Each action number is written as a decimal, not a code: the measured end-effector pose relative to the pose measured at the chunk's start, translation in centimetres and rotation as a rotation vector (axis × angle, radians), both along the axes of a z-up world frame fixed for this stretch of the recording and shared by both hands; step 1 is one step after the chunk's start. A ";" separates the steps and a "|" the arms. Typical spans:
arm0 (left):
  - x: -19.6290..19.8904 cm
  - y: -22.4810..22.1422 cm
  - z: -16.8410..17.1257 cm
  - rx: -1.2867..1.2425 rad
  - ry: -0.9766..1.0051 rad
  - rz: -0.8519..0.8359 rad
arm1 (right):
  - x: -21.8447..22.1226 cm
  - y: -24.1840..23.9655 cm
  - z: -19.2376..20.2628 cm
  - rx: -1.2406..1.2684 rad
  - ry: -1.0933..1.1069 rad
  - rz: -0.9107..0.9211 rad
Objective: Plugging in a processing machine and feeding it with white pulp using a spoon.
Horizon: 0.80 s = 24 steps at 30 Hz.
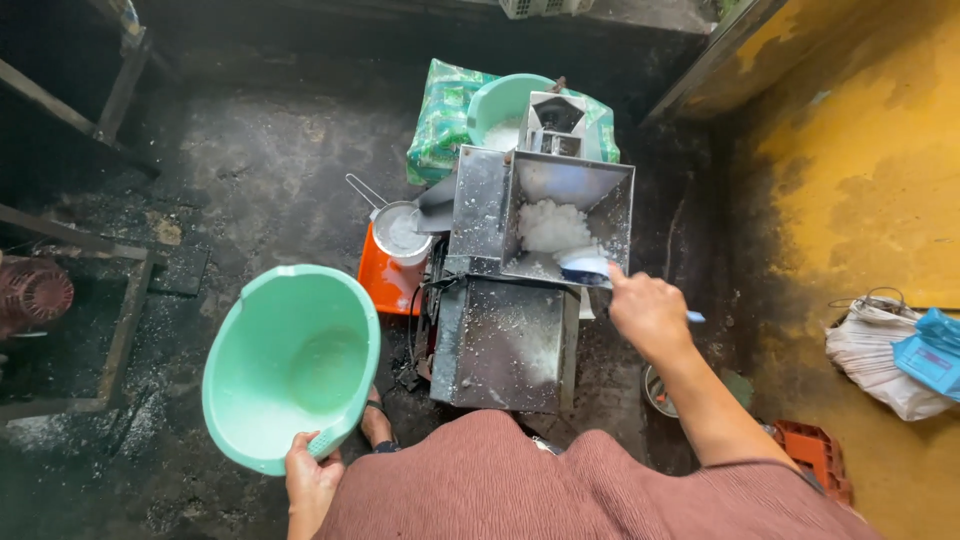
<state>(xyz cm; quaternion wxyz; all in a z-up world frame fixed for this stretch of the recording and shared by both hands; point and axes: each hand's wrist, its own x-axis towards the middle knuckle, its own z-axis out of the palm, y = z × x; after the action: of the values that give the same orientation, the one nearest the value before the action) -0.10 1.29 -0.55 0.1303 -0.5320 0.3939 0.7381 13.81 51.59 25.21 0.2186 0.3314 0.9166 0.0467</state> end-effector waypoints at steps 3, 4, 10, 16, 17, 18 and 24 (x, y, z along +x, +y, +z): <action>0.1 0.4 -0.2 0.009 -0.080 0.004 | -3.4 1.9 -3.3 0.141 0.204 0.168; 0.0 0.7 -0.1 0.007 -0.088 0.049 | -5.0 2.1 -3.2 0.021 0.183 0.130; 0.1 3.1 5.9 -0.112 -0.031 0.039 | -5.1 2.6 4.1 0.107 0.000 0.202; 0.3 2.9 4.4 -0.141 -0.057 0.066 | -0.5 4.9 -0.1 0.216 0.034 0.284; 0.3 2.6 3.5 -0.088 -0.058 0.054 | -0.7 4.5 -1.0 0.176 0.067 0.278; 0.4 2.4 3.3 -0.086 -0.054 0.054 | -1.9 4.5 -2.7 0.179 0.070 0.278; 1.0 1.2 2.0 -0.034 -0.036 0.026 | -8.4 2.5 -5.2 0.152 0.202 0.209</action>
<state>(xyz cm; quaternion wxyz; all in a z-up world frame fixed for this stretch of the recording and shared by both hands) 0.86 2.49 1.50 0.1186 -0.5524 0.3972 0.7232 5.39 54.12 20.01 0.0935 0.2528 0.9573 0.1046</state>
